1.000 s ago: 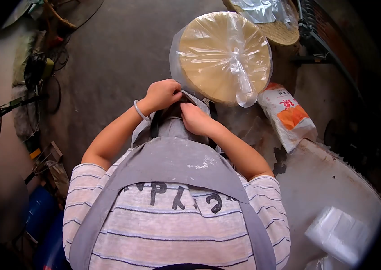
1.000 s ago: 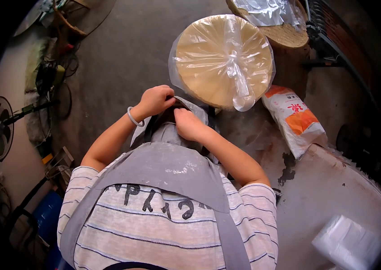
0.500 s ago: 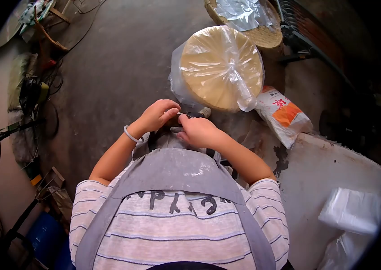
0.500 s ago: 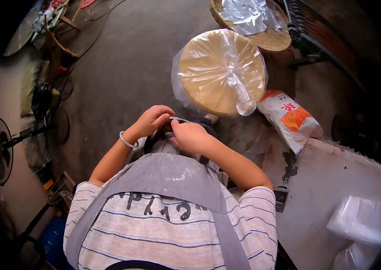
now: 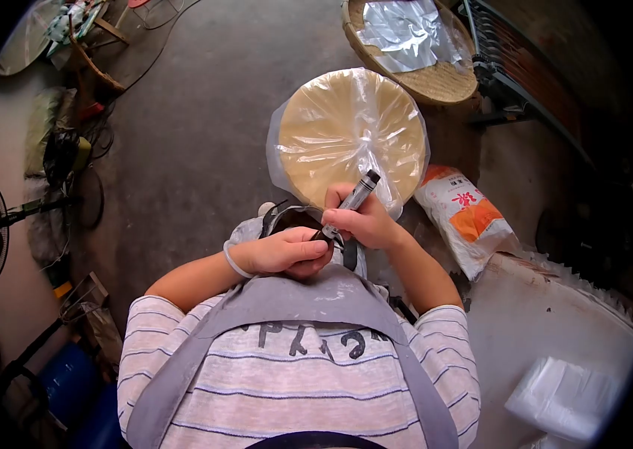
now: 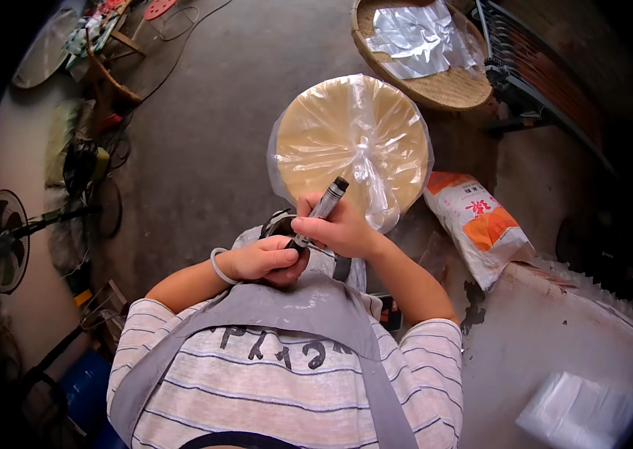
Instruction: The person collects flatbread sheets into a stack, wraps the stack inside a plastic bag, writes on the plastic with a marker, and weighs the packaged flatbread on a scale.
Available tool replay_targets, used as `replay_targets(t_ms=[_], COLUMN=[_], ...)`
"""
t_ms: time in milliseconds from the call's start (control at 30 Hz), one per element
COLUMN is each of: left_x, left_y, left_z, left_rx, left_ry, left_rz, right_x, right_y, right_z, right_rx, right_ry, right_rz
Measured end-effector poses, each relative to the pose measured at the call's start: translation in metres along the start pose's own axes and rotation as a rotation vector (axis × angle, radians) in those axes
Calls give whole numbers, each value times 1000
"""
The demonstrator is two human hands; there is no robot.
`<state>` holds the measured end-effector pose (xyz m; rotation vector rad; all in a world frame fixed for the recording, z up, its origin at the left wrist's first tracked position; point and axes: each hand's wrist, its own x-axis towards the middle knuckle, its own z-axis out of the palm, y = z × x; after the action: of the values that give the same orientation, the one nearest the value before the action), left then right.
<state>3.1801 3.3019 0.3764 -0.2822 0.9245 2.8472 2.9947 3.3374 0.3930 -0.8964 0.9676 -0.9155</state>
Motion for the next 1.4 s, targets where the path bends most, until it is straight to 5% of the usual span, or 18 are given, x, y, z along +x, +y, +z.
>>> replay_targets(t_ms=[100,167,233,300,400,533,567,667,800,1100,1200,1400], left_x=[16,27,28,25,27,68,79,97,100,93,90,87], left_y=[18,30,29,-7,-6,-5,-8,-8,-22,-34,-33,-31], left_z=[3,4,8,-8,-44,-131,-155,-181,-180,-176,-178,-177], left_rx=[216,622,970,1105,693,1248,1445,1719,1743,1770,1778,1740], left_ry=[200,289,318,477,861,1229,1245,1166,1135,1090,1045,992], left_rz=[80,206,239,260,13,462,541,223,70,137,94,63], right_x=[10,18,43,38,62,148,168,198,192,176,169,171], right_y=[-16,-16,-21,-54,-46,22,43,88,126,120,122,122], right_z=[-12,-24,-69,-130,-140,-99,-91,-93,-138,-126,-132,-123], right_rx=[3,-112,452,470,232,502,532,356,-94,-736,-763,-626], right_ry=[133,228,716,904,585,185,186,329,411,448,387,369], right_rz=[-130,-180,-375,-541,-500,-133,-64,-59,-246,-353,-208,-334])
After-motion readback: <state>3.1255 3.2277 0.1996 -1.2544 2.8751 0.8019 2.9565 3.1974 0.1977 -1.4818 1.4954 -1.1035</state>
